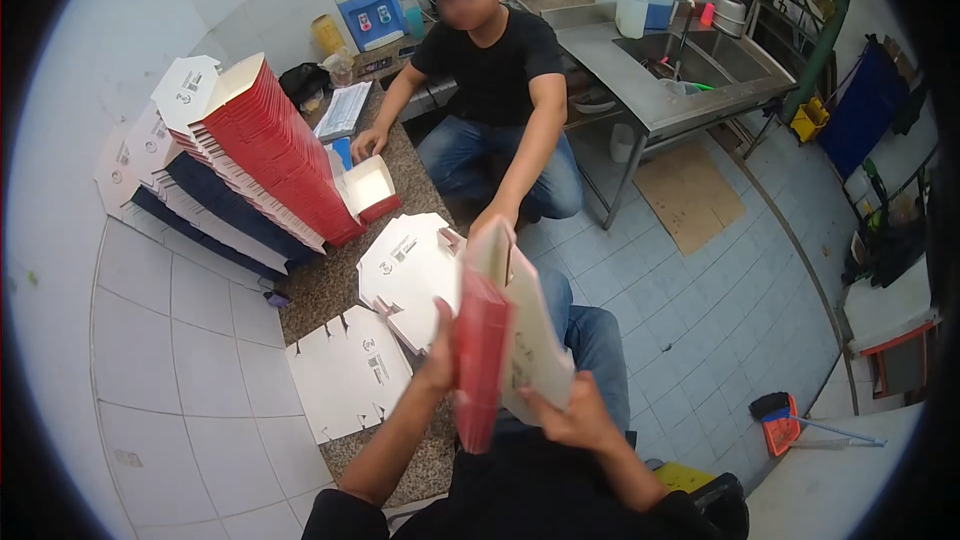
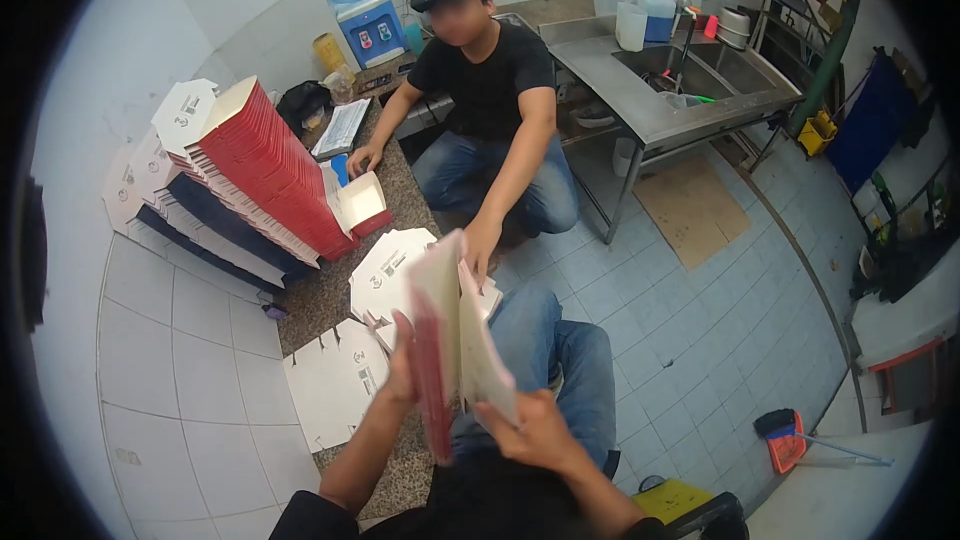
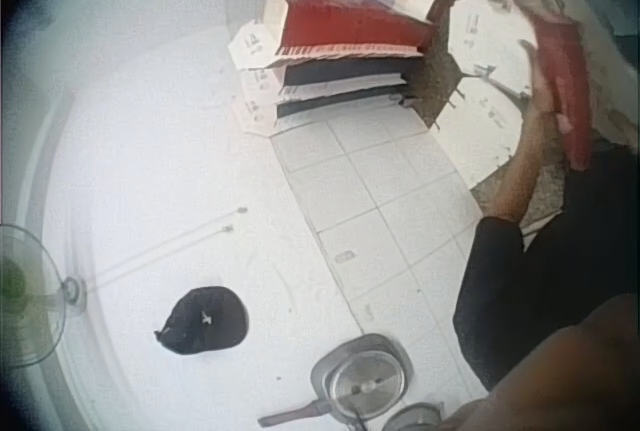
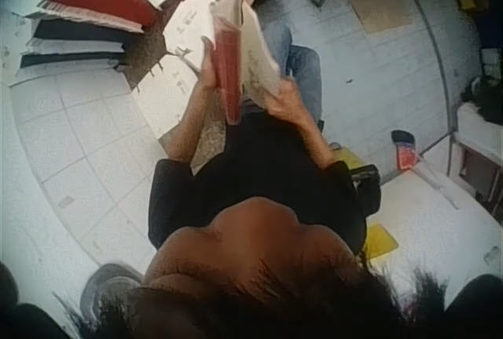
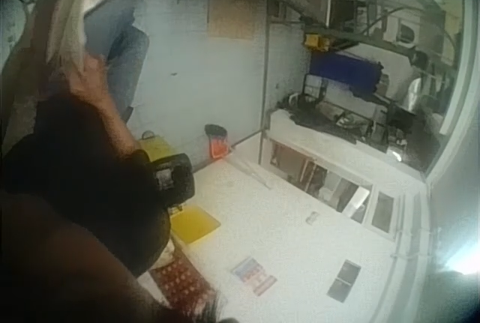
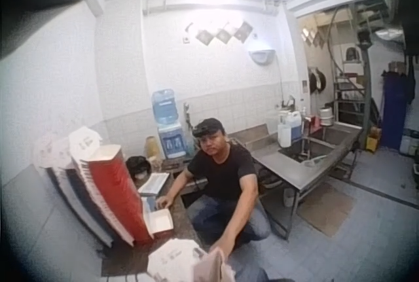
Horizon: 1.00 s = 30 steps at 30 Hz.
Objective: Assembling and stacking cardboard takeout boxes in a kitchen prep area.
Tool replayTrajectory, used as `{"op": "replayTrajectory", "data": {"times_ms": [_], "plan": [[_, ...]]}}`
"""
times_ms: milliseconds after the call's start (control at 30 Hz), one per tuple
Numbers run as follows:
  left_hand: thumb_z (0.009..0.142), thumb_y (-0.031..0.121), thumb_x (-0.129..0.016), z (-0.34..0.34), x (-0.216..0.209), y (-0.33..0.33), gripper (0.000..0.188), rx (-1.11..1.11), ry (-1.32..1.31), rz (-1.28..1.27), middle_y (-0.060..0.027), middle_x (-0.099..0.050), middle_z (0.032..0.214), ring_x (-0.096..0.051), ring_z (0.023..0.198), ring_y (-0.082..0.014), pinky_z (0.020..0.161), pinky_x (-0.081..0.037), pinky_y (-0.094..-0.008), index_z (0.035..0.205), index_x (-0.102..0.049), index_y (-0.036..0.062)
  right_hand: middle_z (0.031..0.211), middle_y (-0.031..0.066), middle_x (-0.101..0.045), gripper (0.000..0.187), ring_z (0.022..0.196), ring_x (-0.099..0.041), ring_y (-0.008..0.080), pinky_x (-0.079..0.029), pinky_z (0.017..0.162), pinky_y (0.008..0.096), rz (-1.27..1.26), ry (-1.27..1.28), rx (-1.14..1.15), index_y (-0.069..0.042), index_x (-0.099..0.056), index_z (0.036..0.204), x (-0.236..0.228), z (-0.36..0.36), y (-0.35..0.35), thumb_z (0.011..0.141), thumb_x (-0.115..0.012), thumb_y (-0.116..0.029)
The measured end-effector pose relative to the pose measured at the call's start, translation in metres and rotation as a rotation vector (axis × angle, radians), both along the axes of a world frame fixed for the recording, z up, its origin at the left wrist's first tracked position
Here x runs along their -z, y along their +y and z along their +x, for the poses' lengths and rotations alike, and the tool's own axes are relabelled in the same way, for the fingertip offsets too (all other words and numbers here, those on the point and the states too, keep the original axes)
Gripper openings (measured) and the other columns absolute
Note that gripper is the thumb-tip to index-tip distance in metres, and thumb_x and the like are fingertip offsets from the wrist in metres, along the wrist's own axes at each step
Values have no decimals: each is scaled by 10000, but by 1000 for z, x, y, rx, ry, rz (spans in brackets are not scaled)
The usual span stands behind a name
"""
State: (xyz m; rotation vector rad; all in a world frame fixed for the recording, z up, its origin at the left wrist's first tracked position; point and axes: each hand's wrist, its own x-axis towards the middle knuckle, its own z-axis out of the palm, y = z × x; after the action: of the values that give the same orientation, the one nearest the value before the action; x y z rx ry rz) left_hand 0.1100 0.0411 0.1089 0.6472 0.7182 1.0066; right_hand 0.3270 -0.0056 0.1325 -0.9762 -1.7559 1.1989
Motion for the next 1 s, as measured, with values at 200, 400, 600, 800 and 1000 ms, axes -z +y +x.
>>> {"op": "replayTrajectory", "data": {"times_ms": [200, 400, 600, 800, 1000], "plan": [[942, 494, -463, -23, 91, 21, 503, -186, 105, 87, -79, -609, 1023, -616, 921, -208, 698, -542, -328, 1142, -527, 36, 676, 198, -624, 215, 600, -662, 320, -502, 520, 358, 87, -2, -108, 28, -657, 1026, -15, -27, -3, 825, -620, -39], [964, 505, -372, 9, 69, 29, 503, -380, 261, 35, -60, -563, 903, -588, 831, -170, 705, -493, -298, 1078, -514, 36, 882, 74, -684, 349, 790, -620, 126, -507, 710, 298, -376, 290, -13, 34, -601, 1150, 46, 22, 34, 889, -658, -190], [983, 508, -346, 23, 97, 19, 539, -222, 163, 52, -75, -569, 1021, -586, 905, -168, 788, -484, -301, 1165, -494, 23, 910, 114, -696, 354, 819, -640, 147, -506, 724, 299, -398, 117, 57, 70, -593, 1131, 52, 31, 33, 894, -645, -187], [1001, 511, -319, 25, 117, 11, 581, -151, 71, 97, -90, -575, 1139, -584, 980, -166, 872, -475, -304, 1252, -474, 10, 983, 115, -693, 359, 889, -662, 209, -512, 746, 312, -189, -396, 145, 33, -574, 1184, 41, -9, 10, 892, -629, -167], [978, 521, -344, 71, 1, 10, 501, -228, 45, -242, -55, -530, 872, -565, 777, -149, 686, -481, -278, 1108, -487, 59, 989, 122, -663, 412, 902, -642, 207, -513, 759, 345, -296, 177, 70, -9, -514, 1266, 114, -8, -27, 903, -612, -177]]}}
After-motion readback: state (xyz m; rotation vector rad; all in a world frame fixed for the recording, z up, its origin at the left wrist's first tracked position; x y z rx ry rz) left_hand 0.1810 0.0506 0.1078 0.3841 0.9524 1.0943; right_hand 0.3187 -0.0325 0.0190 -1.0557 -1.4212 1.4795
